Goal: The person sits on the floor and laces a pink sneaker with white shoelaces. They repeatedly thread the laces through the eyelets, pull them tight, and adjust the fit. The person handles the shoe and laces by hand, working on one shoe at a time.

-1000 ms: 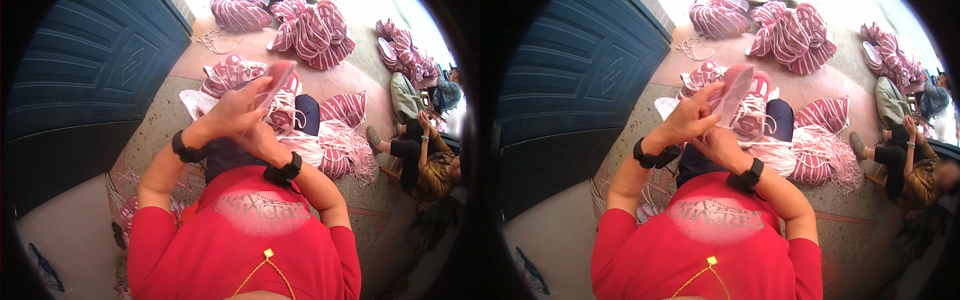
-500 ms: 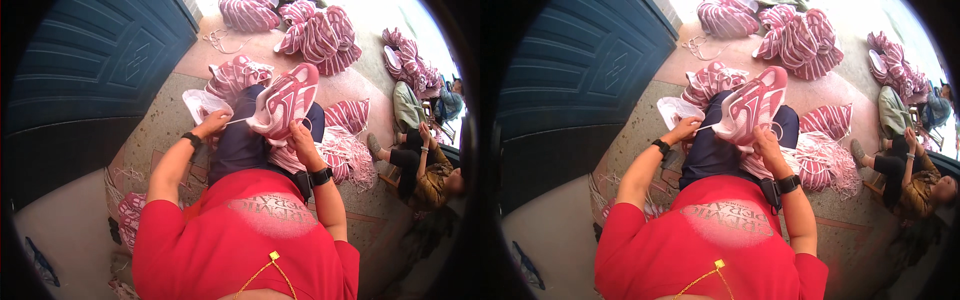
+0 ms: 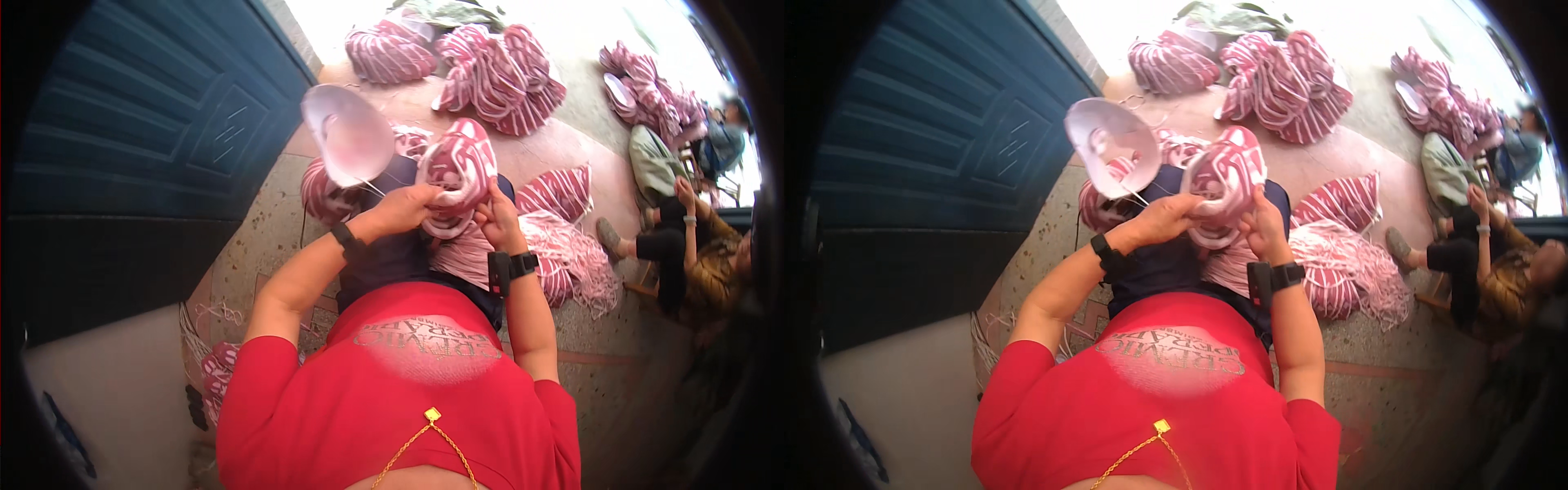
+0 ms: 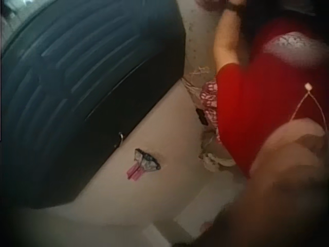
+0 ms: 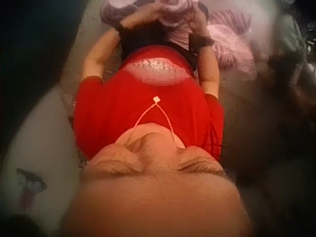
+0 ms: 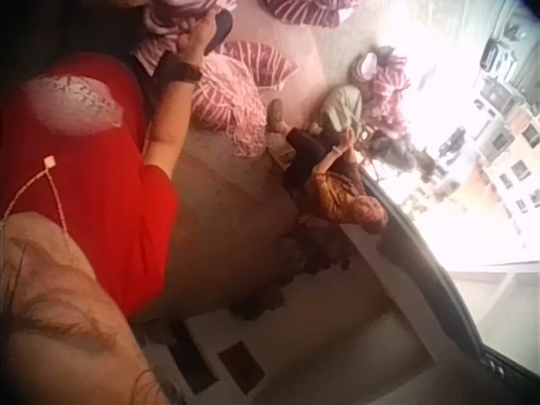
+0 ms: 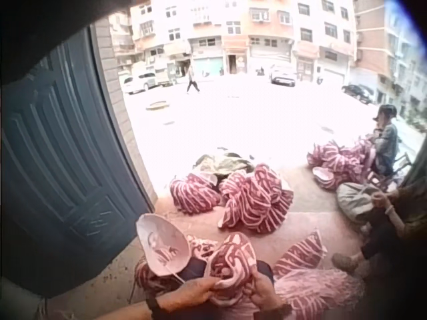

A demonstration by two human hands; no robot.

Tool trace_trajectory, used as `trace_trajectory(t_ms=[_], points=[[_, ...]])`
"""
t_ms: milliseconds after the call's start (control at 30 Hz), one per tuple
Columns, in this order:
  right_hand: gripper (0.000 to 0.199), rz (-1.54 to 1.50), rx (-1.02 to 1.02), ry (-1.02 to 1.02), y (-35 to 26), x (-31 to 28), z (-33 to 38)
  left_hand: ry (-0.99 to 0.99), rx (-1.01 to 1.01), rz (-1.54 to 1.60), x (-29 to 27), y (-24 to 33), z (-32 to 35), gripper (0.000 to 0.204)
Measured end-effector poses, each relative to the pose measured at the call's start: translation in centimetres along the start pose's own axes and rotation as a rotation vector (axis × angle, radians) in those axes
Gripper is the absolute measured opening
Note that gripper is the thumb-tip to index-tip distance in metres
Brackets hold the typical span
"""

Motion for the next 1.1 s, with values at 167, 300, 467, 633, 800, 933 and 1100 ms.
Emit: trace_trajectory(t_ms=[167,300,467,633,800,933,1100], points=[[0.006,-0.092,-0.152,0.227,-1.1,-3.3,3.0,0.145,-0.14,0.15,-0.6,0.4,-2.9,0.032],[0.01,-0.323,-0.345,0.198,-2.3,-8.4,6.4,0.253,-0.212,0.177,-1.4,0.9,-1.2,0.032],[0.017,-0.063,0.367,0.158,4.1,-2.3,4.1,0.241,-0.217,0.236,-1.3,2.3,-1.7,0.029],[0.023,-0.192,-0.001,0.233,7.4,-1.5,-0.3,-0.126,-0.01,-0.203,-0.9,4.5,0.3,0.029],[0.014,0.05,-0.344,0.362,3.4,-3.2,3.8,-0.285,-0.028,-0.572,4.7,2.9,1.3,0.027],[0.017,0.032,-0.385,0.07,-2.7,-4.7,8.4,-0.379,-0.106,-0.708,6.9,3.2,0.3,0.026],[0.034,1.295,-0.776,0.699,1.2,0.7,2.7,-0.409,-0.083,-0.582,6.9,3.5,-0.7,0.027]])
Point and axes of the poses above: each hand's wrist, its own z-axis away from the middle knuckle, its own x-axis out of the palm, y = z × x, the point moved 1 cm from there along -z, towards the middle knuckle, and after that the axes turned 13 degrees about x, right-handed, at the moved point
